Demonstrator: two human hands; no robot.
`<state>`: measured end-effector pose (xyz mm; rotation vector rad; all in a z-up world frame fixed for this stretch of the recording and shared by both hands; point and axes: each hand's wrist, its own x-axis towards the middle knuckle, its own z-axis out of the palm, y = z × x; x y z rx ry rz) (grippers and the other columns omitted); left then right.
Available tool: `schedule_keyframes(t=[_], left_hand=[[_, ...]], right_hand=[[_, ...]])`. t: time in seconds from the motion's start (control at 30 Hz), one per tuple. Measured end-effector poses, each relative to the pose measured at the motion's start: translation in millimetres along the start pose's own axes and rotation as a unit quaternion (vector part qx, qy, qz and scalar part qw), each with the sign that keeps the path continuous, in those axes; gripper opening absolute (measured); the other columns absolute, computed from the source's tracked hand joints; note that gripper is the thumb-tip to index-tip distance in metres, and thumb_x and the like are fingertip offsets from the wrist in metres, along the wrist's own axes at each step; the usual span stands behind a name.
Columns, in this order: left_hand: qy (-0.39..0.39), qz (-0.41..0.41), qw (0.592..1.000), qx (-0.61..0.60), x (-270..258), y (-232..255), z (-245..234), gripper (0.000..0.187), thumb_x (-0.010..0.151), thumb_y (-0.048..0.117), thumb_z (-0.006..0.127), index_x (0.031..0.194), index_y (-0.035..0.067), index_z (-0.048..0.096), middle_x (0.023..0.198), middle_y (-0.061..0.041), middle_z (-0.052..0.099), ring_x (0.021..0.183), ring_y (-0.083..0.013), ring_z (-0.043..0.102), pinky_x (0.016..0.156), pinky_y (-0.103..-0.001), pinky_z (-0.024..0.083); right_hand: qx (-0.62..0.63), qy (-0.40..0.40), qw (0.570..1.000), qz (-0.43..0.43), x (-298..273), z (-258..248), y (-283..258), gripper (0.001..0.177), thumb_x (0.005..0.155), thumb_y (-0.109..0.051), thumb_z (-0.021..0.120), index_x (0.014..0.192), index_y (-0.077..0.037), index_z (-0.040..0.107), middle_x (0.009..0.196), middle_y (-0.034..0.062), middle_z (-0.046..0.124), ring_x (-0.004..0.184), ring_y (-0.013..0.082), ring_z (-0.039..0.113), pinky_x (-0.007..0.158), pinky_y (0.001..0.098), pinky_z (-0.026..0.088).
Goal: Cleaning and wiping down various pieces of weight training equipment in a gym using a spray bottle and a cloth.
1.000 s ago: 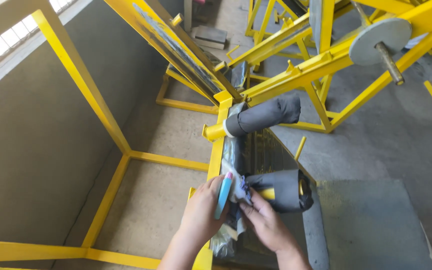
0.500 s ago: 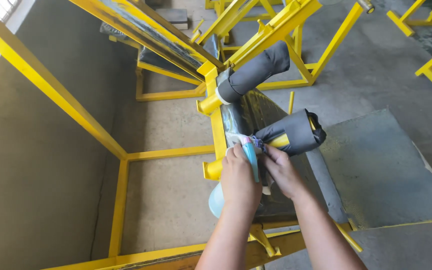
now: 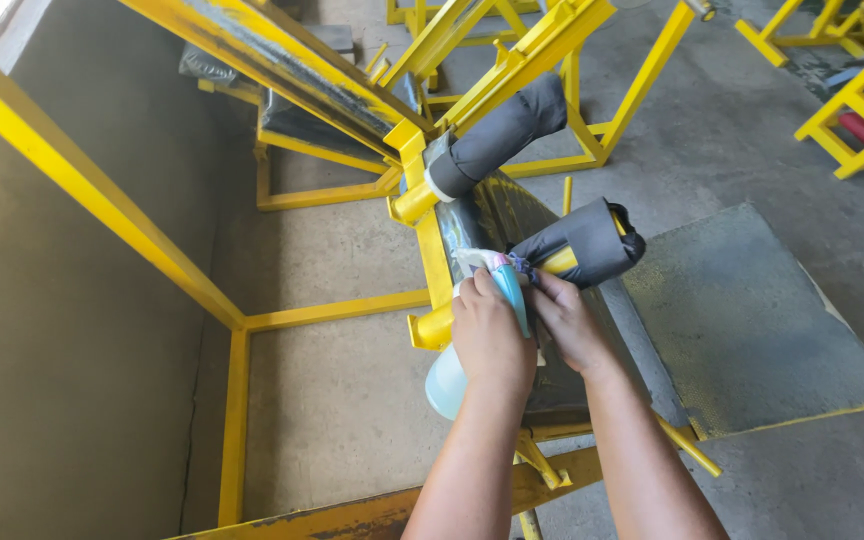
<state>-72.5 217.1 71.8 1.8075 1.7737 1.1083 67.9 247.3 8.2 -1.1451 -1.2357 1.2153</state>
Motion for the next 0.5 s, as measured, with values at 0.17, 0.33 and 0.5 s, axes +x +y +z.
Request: schedule_keyframes(t=[0.17, 0.33, 0.5], left_hand=[[0.017, 0.040, 0.997, -0.064, -9, 13, -28, 0.074, 0.067, 0.007, 0.078, 0.135, -0.002, 0.049, 0.128, -0.026, 0.057, 0.114, -0.0462, 0.056, 0.095, -0.049, 0.048], [0.039, 0.139, 0.980, -0.135, -24, 29, -58, 0.071, 0.073, 0.008, 0.077, 0.137, -0.002, 0.049, 0.132, -0.030, 0.057, 0.111, -0.0481, 0.061, 0.094, -0.049, 0.051], [-0.070, 0.124, 0.980, -0.141, -51, 57, -116, 0.045, 0.087, 0.016, 0.067, 0.127, -0.001, 0.054, 0.108, -0.026, 0.069, 0.088, -0.0467, 0.070, 0.076, -0.052, 0.056]], right_hand=[[0.170, 0.057, 0.984, 0.004, -16, -18, 58, 0.032, 0.107, -0.015, 0.058, 0.136, -0.004, 0.062, 0.115, 0.0030, 0.067, 0.095, 0.0097, 0.058, 0.079, 0.0271, 0.046], [0.211, 0.133, 0.968, 0.018, -58, 16, -44, 0.037, 0.100, -0.014, 0.054, 0.136, -0.007, 0.058, 0.124, 0.0041, 0.067, 0.110, 0.0136, 0.065, 0.091, 0.0311, 0.053], [0.329, 0.055, 0.943, -0.003, -97, 10, -76, 0.043, 0.101, -0.026, 0.055, 0.138, -0.005, 0.058, 0.128, 0.0103, 0.067, 0.115, 0.0202, 0.066, 0.097, 0.0377, 0.052]])
